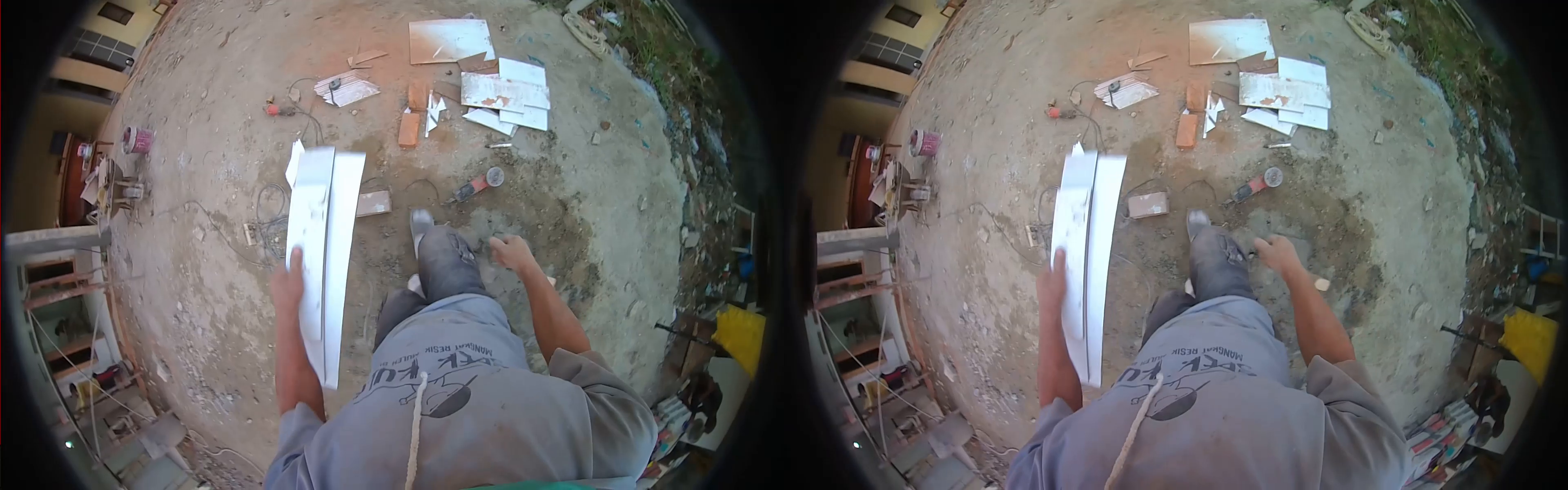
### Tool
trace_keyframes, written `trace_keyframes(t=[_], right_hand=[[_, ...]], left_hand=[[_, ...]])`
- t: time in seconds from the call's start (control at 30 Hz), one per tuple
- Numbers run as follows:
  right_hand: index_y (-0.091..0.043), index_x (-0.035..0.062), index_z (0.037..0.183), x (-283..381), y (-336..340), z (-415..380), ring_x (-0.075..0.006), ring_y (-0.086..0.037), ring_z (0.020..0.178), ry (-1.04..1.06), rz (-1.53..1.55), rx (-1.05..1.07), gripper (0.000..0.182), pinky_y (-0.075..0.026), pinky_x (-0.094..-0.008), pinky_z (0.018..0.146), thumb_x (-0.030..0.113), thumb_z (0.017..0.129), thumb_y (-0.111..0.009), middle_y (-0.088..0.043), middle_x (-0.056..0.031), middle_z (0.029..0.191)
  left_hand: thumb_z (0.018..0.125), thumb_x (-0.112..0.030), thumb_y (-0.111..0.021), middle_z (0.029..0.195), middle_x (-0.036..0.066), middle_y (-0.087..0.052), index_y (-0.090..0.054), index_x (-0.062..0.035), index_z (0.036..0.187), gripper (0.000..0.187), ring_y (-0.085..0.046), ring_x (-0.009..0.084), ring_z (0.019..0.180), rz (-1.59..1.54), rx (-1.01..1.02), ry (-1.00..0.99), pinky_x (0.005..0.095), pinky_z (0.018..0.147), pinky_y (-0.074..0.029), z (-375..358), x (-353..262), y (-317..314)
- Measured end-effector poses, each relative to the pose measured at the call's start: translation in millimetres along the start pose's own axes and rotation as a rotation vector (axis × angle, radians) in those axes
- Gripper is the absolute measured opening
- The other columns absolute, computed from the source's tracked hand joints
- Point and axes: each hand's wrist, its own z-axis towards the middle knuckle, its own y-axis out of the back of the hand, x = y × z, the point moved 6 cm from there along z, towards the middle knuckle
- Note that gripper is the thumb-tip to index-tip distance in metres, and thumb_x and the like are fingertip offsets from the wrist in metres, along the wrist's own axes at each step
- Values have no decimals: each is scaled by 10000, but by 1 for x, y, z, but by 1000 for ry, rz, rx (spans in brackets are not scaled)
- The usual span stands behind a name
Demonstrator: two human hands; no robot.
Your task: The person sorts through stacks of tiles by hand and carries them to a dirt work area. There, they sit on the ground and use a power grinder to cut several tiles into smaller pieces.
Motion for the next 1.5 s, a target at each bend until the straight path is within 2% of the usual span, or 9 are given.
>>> trace_keyframes(t=[0.03, 0.37, 0.47, 0.77, 0.87, 0.97, 1.1, 1.17, 1.5], right_hand=[[-633, 25, 880, 45, -13, 10, -145, -614, 649, -61, 291, 85, 357, -500, -291, 602, 376, 942, -612, -641, -65, 782], [-600, -22, 1105, 334, -37, 226, -145, -609, 825, 83, 977, 115, 469, -501, -284, 713, 429, 1004, -520, -636, -69, 962], [-577, -38, 1219, 330, -24, 285, -167, -613, 925, -5, 1382, 43, 513, -489, -298, 816, 425, 1015, -490, -643, -110, 1064], [-635, -64, 1138, 308, 37, 376, -416, -672, 915, -148, 707, -390, 445, -494, -466, 842, 318, 914, -592, -680, -302, 943], [-644, -49, 1036, 316, 44, 392, -465, -649, 919, -215, 457, -445, 403, -485, -504, 835, 329, 906, -594, -665, -317, 923], [-632, -34, 967, 310, 35, 416, -472, -646, 881, -323, 424, -474, 378, -482, -530, 807, 336, 915, -581, -665, -301, 883], [-623, -26, 962, 301, 37, 459, -484, -642, 846, -412, 334, -557, 377, -480, -544, 783, 345, 913, -579, -658, -304, 861], [-628, -22, 974, 299, 35, 473, -484, -643, 830, -449, 302, -557, 380, -480, -551, 773, 349, 905, -585, -652, -309, 849], [-665, 6, 1116, 95, -21, 596, -399, -661, 839, -450, 589, -704, 441, -497, -463, 759, 381, 883, -657, -673, -261, 896]], left_hand=[[947, -616, -480, 969, 326, -673, -681, 83, 1073, 738, -651, 451, 989, 36, 13, 12, 480, 860, -478, 38, -5, -7], [911, -699, -457, 939, 355, -665, -666, 129, 1050, 865, -655, 467, 954, -194, 119, -166, 491, 853, -480, 341, -178, -158], [903, -656, -529, 993, 297, -682, -658, 130, 1085, 816, -665, 375, 976, -262, 285, -48, 430, 860, -493, 382, -215, -199], [822, -546, -722, 1178, 301, -625, -513, 92, 1261, 802, -622, 395, 1108, -369, 314, -30, 432, 952, -472, 432, -239, -291], [855, -494, -720, 1108, 220, -654, -551, 98, 1182, 697, -639, 293, 1022, -312, 366, -75, 397, 898, -489, 450, -238, -324], [817, -524, -742, 1249, 282, -574, -409, 164, 1291, 900, -576, 350, 1165, -386, 540, -3, 390, 987, -445, 469, -242, -347], [848, -453, -734, 1170, 197, -626, -487, 83, 1283, 733, -618, 278, 1062, -446, 616, -143, 370, 924, -476, 518, -242, -411], [804, -419, -772, 1197, 195, -609, -461, 85, 1315, 782, -612, 273, 1067, -374, 881, 90, 366, 929, -479, 530, -242, -427], [750, -413, -818, 1171, 171, -608, -463, 79, 1297, 816, -608, 254, 1041, -534, 814, 45, 365, 910, -487, 634, -170, -641]])
